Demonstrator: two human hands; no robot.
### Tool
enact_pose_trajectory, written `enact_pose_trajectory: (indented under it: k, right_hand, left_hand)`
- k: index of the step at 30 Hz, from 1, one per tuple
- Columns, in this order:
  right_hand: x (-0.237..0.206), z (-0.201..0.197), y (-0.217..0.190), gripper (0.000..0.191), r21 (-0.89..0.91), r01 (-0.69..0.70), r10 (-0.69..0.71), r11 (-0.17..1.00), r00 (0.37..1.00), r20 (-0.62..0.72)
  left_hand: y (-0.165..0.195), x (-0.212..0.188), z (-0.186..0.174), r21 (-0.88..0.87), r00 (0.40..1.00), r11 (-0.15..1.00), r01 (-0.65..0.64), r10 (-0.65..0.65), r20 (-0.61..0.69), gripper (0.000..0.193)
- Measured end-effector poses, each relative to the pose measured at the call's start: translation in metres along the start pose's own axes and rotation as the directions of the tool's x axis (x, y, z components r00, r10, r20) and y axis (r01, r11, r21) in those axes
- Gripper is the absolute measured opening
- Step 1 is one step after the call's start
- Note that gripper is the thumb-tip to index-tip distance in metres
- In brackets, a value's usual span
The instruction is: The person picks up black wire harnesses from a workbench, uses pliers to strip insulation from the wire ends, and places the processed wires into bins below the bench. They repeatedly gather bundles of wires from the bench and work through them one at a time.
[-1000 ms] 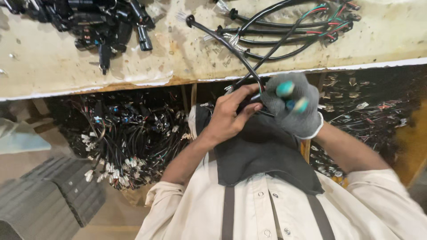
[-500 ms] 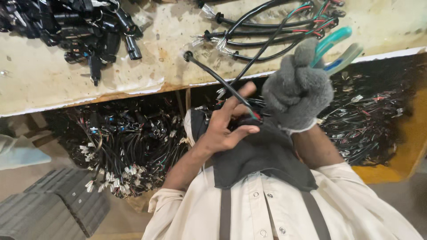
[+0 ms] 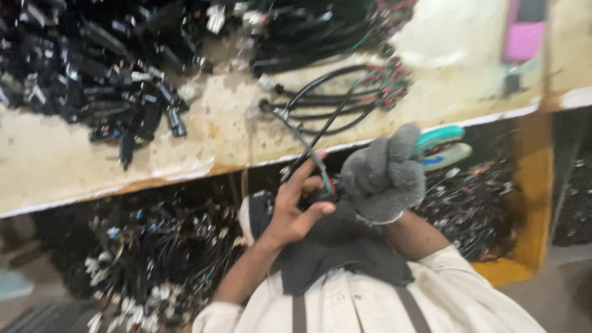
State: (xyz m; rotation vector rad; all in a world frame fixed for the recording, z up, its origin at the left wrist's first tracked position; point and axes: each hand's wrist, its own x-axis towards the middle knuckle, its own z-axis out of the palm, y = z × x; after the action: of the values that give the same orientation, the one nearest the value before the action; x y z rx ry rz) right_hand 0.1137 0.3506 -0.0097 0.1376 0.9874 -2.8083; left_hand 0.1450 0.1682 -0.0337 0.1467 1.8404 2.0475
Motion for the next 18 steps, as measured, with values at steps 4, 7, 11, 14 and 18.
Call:
enact_pose_trajectory:
  k: [4, 7, 11, 14, 18]
  right_hand:
    - [0.040, 0.007, -0.033, 0.032, -0.650, 0.283, -0.245, 0.705, 0.958, 0.151]
    - [0.083, -0.013, -0.044, 0.033, -0.811, 0.535, 0.085, -0.237, 0.843, 0.531]
    - [0.127, -0.034, -0.022, 0.037, -0.633, 0.618, 0.202, -0.466, 0.771, 0.605]
    - [0.144, -0.020, -0.006, 0.022, -0.645, 0.495, 0.010, -0.583, 0.797, 0.604]
    - [0.124, 0.005, -0.010, 0.028, -0.670, 0.551, -0.215, -0.497, 0.670, 0.711]
  left_hand:
    - [0.007, 0.001, 0.002, 0.444, 0.957, 0.863, -0.241, 0.136, 0.256, 0.072]
    - [0.001, -0.002, -0.007, 0.841, 0.933, 0.459, -0.288, -0.062, 0.353, 0.069]
    - [-0.013, -0.004, -0.037, 0.758, 0.943, 0.562, -0.331, 0.202, 0.263, 0.048]
    - [-0.009, -0.001, -0.086, 0.831, 0.949, 0.543, -0.120, 0.310, -0.065, 0.018]
    - [0.009, 0.012, -0.185, 0.879, 0.676, 0.297, 0.372, 0.562, -0.476, 0.067]
